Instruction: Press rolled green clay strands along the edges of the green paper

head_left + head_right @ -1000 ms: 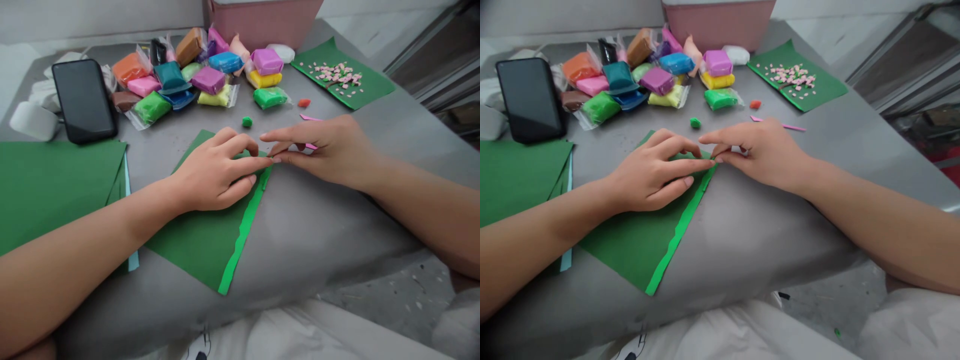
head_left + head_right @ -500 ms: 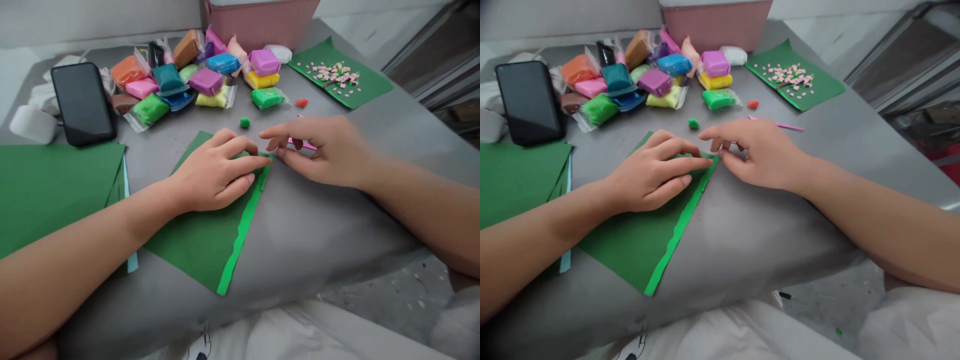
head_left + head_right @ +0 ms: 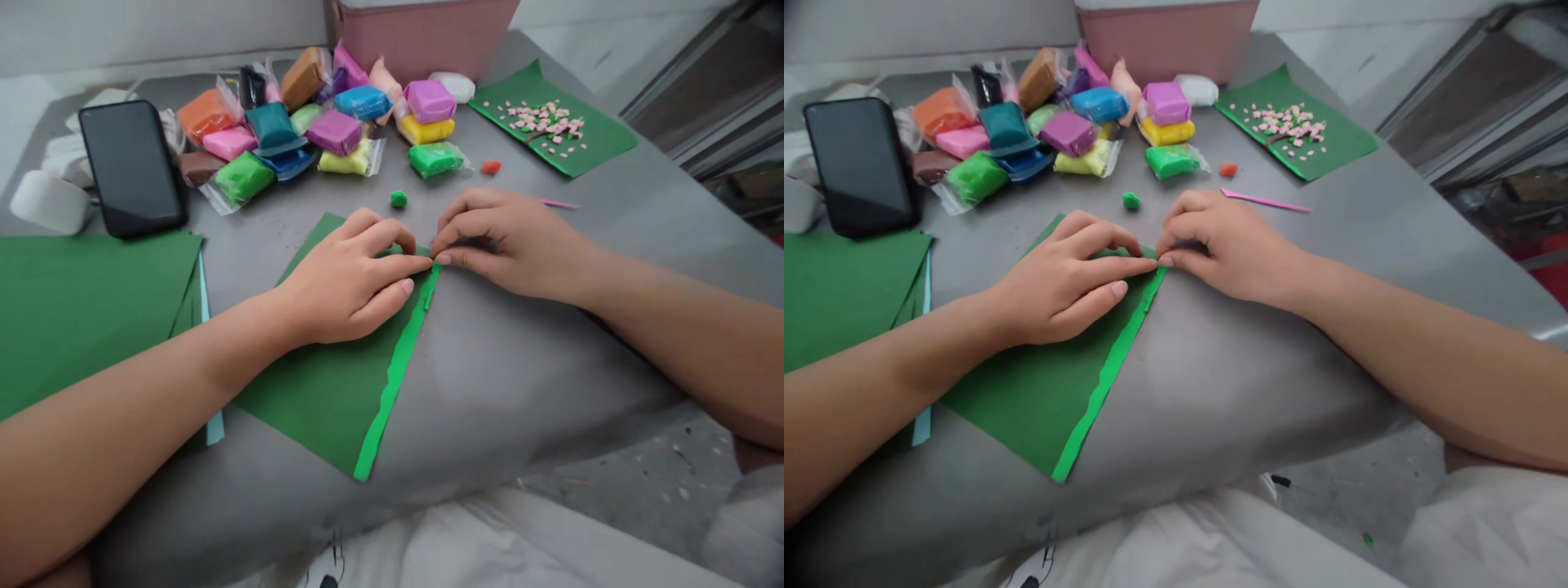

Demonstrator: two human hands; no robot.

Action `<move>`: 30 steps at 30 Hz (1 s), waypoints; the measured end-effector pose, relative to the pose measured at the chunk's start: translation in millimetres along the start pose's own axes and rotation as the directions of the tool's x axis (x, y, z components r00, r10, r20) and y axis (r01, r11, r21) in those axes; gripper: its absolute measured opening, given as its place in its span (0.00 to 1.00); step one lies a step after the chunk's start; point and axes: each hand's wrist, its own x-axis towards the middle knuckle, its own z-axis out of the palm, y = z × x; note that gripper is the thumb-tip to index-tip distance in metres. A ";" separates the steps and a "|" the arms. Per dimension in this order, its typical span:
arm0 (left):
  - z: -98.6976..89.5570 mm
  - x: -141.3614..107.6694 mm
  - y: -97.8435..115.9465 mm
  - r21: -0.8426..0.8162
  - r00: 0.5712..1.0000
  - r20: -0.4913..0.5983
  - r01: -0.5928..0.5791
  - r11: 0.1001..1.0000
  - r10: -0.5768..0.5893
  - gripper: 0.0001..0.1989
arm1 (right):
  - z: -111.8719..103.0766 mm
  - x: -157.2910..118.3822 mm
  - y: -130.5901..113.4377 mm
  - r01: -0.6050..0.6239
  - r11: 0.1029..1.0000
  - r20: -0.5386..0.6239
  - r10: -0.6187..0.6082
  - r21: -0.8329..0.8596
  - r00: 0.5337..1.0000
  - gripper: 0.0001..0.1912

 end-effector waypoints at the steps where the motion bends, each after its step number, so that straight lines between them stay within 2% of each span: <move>1: -0.3 0.1 0.0 -0.004 1.000 0.001 0.004 1.000 -0.004 0.31 | 0.3 0.5 0.3 0.003 1.000 0.008 -0.003 -0.003 1.000 0.10; 10: 0.7 -0.3 -1.0 -0.018 1.000 -0.022 -0.004 1.000 0.004 0.28 | -2.3 2.8 1.4 -0.037 0.999 0.032 0.038 -0.024 0.999 0.12; 15: 0.4 -0.4 -0.7 -0.013 1.000 -0.003 -0.003 1.000 0.002 0.29 | -2.6 4.1 0.6 -0.046 0.999 0.009 0.046 0.010 0.999 0.07; 20: 1.7 -0.9 -0.7 -0.013 1.000 0.017 0.008 1.000 -0.008 0.30 | -22.6 2.8 -3.2 -0.075 0.996 -0.035 0.073 -0.053 0.997 0.07; 22: 1.9 -0.6 -0.4 -0.007 1.000 0.015 0.005 1.000 -0.005 0.30 | -34.8 -0.5 5.3 -0.109 0.987 -0.020 0.107 -0.117 0.994 0.06; 25: 0.0 0.6 0.8 -0.011 1.000 0.010 -0.001 1.000 0.001 0.31 | -46.3 -7.2 32.0 -0.133 0.972 0.075 0.150 -0.191 0.986 0.04; 27: -2.2 1.4 1.6 -0.016 1.000 0.017 -0.003 1.000 0.003 0.31 | -46.7 -10.4 50.8 -0.118 0.973 0.096 0.139 -0.198 0.986 0.11; 30: -4.4 2.0 2.1 -0.006 0.999 0.036 0.002 1.000 -0.002 0.31 | -40.5 -11.1 62.6 -0.137 0.976 0.113 0.158 -0.170 0.981 0.14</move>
